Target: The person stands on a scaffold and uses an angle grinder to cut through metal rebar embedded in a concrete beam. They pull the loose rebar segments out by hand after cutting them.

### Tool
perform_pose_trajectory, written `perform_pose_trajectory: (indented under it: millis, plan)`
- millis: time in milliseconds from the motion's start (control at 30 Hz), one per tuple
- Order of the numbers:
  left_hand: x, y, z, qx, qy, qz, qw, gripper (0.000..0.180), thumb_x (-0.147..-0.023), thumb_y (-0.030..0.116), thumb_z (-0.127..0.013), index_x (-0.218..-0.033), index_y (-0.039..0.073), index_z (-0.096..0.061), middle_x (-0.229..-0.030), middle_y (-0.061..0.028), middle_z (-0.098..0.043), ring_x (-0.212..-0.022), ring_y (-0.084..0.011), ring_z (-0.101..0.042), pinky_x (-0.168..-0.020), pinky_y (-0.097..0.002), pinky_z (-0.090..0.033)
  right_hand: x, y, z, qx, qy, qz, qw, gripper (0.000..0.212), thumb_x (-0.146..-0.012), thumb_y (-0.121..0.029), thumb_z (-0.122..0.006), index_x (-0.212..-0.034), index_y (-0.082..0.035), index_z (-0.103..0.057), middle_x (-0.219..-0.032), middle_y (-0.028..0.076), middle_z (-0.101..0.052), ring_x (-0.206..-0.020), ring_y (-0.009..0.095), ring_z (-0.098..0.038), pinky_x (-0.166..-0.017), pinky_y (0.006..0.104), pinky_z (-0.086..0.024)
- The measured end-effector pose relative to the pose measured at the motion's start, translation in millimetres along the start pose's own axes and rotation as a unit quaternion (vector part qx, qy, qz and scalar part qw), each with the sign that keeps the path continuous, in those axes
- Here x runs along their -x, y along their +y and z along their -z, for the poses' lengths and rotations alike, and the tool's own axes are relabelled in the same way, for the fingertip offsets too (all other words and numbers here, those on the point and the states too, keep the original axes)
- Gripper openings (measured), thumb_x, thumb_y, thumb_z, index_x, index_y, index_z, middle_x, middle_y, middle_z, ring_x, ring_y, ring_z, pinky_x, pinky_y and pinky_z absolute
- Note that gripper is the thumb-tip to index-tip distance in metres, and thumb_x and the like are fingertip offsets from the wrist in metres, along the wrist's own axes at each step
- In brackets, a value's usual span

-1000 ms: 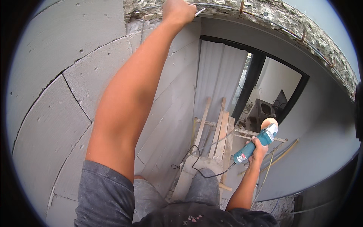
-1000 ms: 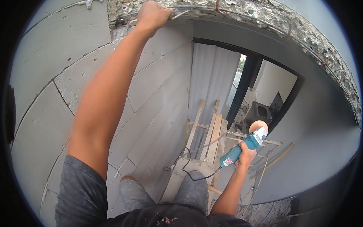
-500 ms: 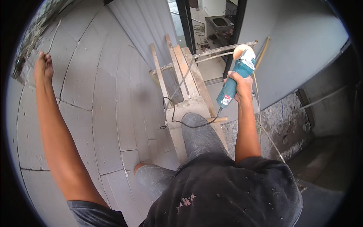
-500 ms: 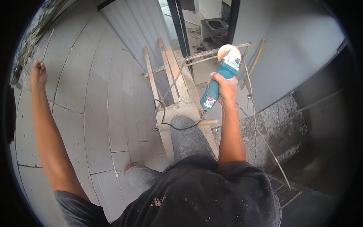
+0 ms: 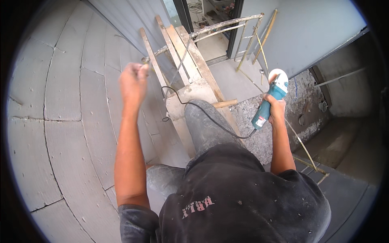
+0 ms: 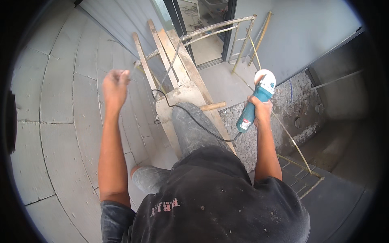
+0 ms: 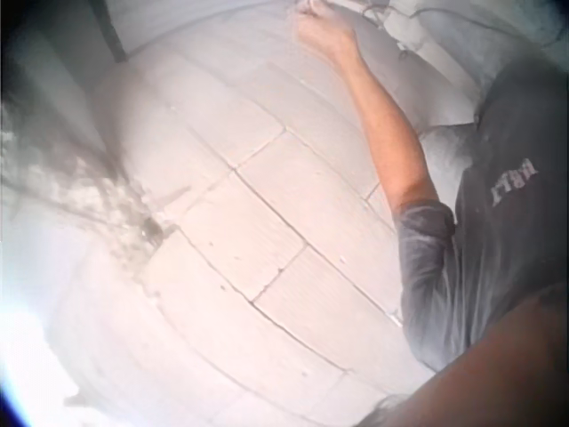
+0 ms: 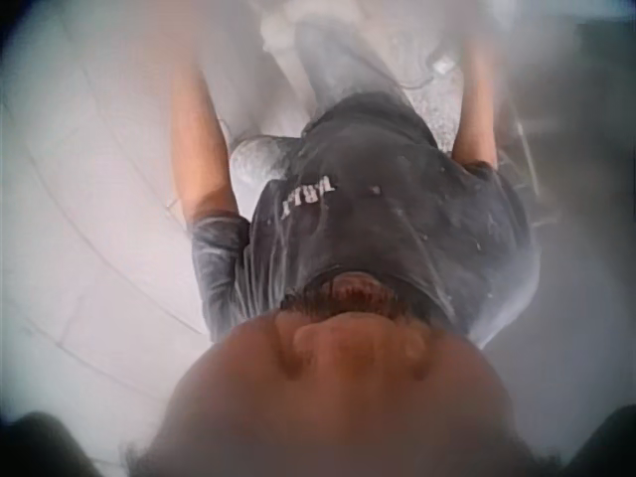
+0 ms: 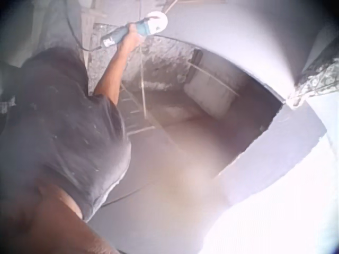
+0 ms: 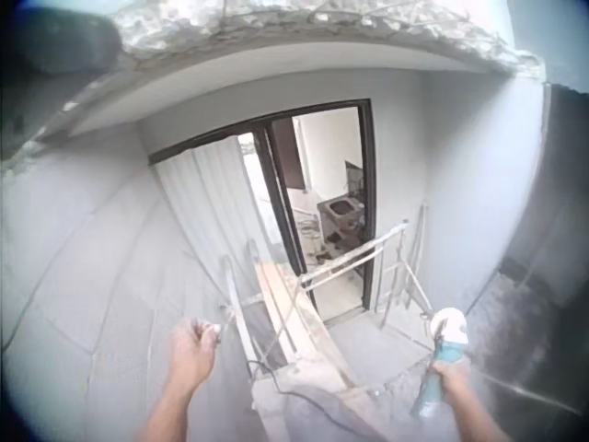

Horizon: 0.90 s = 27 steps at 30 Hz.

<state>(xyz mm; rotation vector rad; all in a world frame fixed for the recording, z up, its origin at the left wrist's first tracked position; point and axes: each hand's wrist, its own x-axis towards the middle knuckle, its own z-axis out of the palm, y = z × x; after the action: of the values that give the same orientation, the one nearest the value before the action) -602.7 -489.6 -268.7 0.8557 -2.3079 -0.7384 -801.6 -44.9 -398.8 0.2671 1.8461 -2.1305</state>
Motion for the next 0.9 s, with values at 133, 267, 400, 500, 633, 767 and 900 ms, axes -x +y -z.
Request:
perform_pose_trajectory:
  millis: [133,267,400,500,633,767,900]
  plan:
    - [5.2,60.7,-68.9,0.242,-0.103,-0.037,0.964,0.059,-0.098,0.015,-0.081,-0.146,-0.009,-0.057,-0.114,-0.0138,-0.074,-0.104,-0.0191,-0.072,-0.089,-0.0328,-0.06,2.5,16.1,23.7,0.025,0.04,0.002,0.999,0.027,-0.083,-0.007,-0.079,-0.104,0.003,-0.066,-0.082,0.01,-0.067,-0.063,0.025,-0.069,-0.06,0.0396,-0.059]
    - [23.5,46.7,-80.4,0.286,-0.041,-0.008,0.957,0.05,-0.097,0.02,-0.085,-0.134,-0.008,-0.067,-0.11,-0.0137,-0.075,-0.099,-0.0188,-0.071,-0.091,-0.0349,-0.059,7.5,24.3,39.5,0.03,0.024,0.017,0.999,0.021,-0.085,-0.012,-0.076,-0.097,0.001,-0.066,-0.079,0.009,-0.064,-0.062,0.023,-0.066,-0.058,0.0369,-0.057]
    - [8.5,38.4,27.6,0.217,0.13,0.03,0.967,0.044,-0.101,0.026,-0.08,-0.128,-0.007,-0.072,-0.11,-0.0156,-0.078,-0.102,-0.0188,-0.072,-0.091,-0.034,-0.058,-2.2,35.1,41.4,0.043,-0.008,0.014,0.999,0.02,-0.086,-0.008,-0.072,-0.102,0.0,-0.062,-0.08,0.007,-0.062,-0.058,0.021,-0.063,-0.055,0.0352,-0.056]
    - [-12.8,45.0,145.2,0.179,0.307,-0.017,0.935,0.041,-0.102,0.028,-0.08,-0.123,-0.007,-0.075,-0.109,-0.0153,-0.079,-0.1,-0.0176,-0.073,-0.089,-0.0319,-0.057,-47.8,66.4,47.4,0.036,-0.009,0.068,0.997,0.023,-0.087,-0.009,-0.073,-0.105,-0.001,-0.062,-0.082,0.007,-0.062,-0.059,0.021,-0.063,-0.056,0.0343,-0.057]
    - [-28.1,69.8,316.6,-0.031,0.466,-0.052,0.883,0.047,-0.101,0.03,-0.079,-0.125,-0.011,-0.074,-0.093,-0.0142,-0.08,-0.087,-0.0182,-0.075,-0.083,-0.0337,-0.059,-60.2,59.6,6.9,0.039,-0.062,0.067,0.995,0.026,-0.087,-0.009,-0.074,-0.109,-0.001,-0.062,-0.082,0.006,-0.062,-0.06,0.02,-0.062,-0.057,0.0342,-0.057]
    - [-74.4,87.4,394.2,-0.163,0.493,-0.003,0.855,0.047,-0.099,0.031,-0.08,-0.117,-0.011,-0.076,-0.099,-0.0219,-0.08,-0.089,-0.0287,-0.078,-0.085,-0.0391,-0.06,-50.9,41.1,-20.2,0.038,-0.071,0.077,0.994,0.029,-0.084,-0.007,-0.073,-0.109,-0.001,-0.061,-0.082,0.007,-0.061,-0.059,0.02,-0.062,-0.057,0.0344,-0.057]
    - [-101.1,103.2,409.1,-0.289,0.452,0.134,0.833,0.04,-0.1,0.03,-0.077,-0.113,-0.007,-0.078,-0.114,-0.0307,-0.078,-0.107,-0.0457,-0.077,-0.095,-0.0519,-0.06,-30.0,6.3,-21.6,0.22,-0.043,0.026,0.974,0.048,-0.089,-0.015,-0.082,-0.132,0.003,-0.069,-0.119,0.015,-0.069,-0.103,0.027,-0.065,-0.094,0.0475,-0.055]
